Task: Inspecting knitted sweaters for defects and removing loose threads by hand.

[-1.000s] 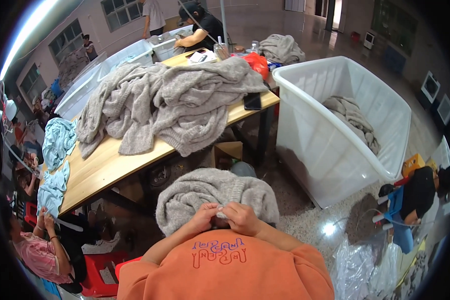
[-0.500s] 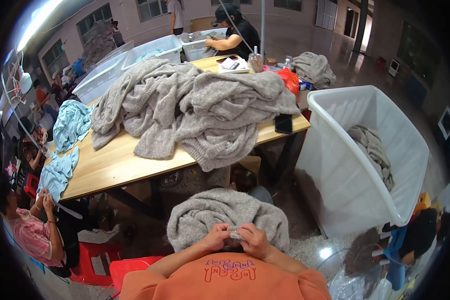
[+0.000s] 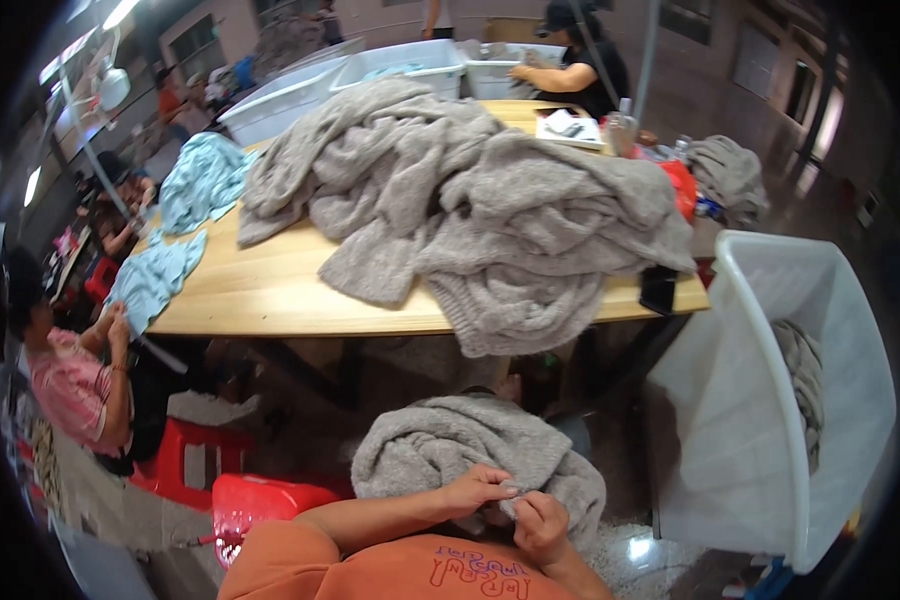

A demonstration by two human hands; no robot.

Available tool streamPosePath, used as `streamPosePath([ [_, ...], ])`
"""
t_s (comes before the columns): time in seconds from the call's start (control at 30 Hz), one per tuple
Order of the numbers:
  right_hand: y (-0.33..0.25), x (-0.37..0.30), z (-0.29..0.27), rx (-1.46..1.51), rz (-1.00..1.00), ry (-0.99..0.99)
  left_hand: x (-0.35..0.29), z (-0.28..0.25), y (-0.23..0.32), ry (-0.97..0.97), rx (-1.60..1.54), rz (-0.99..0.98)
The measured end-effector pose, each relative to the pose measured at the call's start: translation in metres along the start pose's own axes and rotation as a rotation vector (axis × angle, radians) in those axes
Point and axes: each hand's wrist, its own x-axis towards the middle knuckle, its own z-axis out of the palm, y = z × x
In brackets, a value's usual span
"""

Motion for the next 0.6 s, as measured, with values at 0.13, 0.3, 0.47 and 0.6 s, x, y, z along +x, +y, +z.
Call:
streamPosePath([
  [0.13,0.008,-0.002,0.0,-0.001,0.117,-0.037,0.013,-0.005,-0.012,0.048,0.188,0.113],
  [0.3,0.014,0.009,-0.002,0.105,0.24,-0.086,0.014,0.0,-0.006,0.126,0.272,0.313],
  [0.47,0.026,0.029,0.001,0.19,0.287,-0.059,0.014,0.002,0.005,0.216,0.561,0.458],
  [0.6,0.041,0.026,0.001,0.413,0.446,-0.185,0.014,0.002,0.012,0.253,0.666,0.545],
])
